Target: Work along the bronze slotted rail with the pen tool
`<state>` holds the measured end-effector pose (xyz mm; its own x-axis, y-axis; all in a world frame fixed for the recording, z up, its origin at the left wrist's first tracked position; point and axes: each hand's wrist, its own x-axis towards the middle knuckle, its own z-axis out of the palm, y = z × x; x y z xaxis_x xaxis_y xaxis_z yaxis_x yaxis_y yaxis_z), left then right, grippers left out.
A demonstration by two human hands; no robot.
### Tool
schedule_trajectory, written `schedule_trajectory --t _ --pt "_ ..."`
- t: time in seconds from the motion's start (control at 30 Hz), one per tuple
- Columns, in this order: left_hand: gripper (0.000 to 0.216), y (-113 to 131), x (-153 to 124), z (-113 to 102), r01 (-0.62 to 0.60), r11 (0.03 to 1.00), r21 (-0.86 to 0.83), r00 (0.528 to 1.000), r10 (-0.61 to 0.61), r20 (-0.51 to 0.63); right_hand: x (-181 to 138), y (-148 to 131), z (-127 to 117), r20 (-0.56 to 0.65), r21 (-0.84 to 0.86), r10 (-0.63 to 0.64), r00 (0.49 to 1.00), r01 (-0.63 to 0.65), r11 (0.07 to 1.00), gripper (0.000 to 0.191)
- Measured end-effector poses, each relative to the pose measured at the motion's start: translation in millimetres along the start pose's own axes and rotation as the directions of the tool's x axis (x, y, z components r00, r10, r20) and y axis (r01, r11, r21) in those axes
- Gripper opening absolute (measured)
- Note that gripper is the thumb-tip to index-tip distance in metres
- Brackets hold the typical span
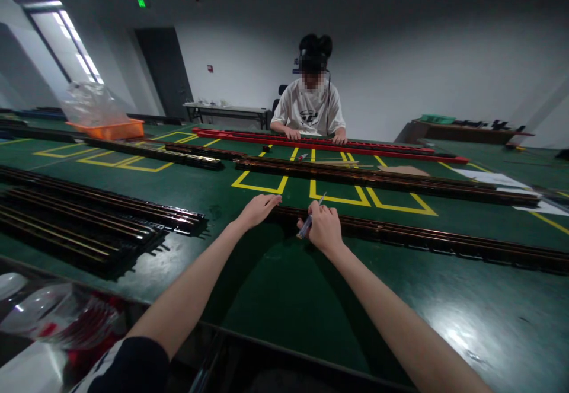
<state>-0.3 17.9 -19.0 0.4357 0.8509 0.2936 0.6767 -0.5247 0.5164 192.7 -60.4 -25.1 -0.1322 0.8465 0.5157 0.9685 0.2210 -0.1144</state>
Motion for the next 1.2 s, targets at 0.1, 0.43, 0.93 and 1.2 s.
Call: schedule_trajectory --t 0.1,0.43,0.93,1.2 --pt "0.052 -7.9 0.3 -4.4 0.067 0.988 -0.136 0.995 -0.075 -0.058 -0.6 2.6 -0.3 -0.022 0.034 -0.027 0.999 0.028 0.999 0.017" --pt "0.047 -27.9 -4.3 -9.5 0.26 0.942 -0.212 0.963 -0.268 -0.009 0.2 12.3 0.6 -0.195 0.532 0.095 0.976 0.024 0.847 0.018" --pt "0.059 -31.6 1.7 -1.9 0.216 0.968 -0.131 0.973 -0.224 -0.057 65.7 -9.3 -3.7 -0.02 0.89 0.155 0.988 -0.053 0.452 0.057" --pt "0.06 -23.5 -1.4 -3.9 0.231 0.962 -0.147 0.967 -0.243 -0.072 56.6 -15.8 12.0 0.104 0.915 0.156 0.982 -0.156 0.372 0.033"
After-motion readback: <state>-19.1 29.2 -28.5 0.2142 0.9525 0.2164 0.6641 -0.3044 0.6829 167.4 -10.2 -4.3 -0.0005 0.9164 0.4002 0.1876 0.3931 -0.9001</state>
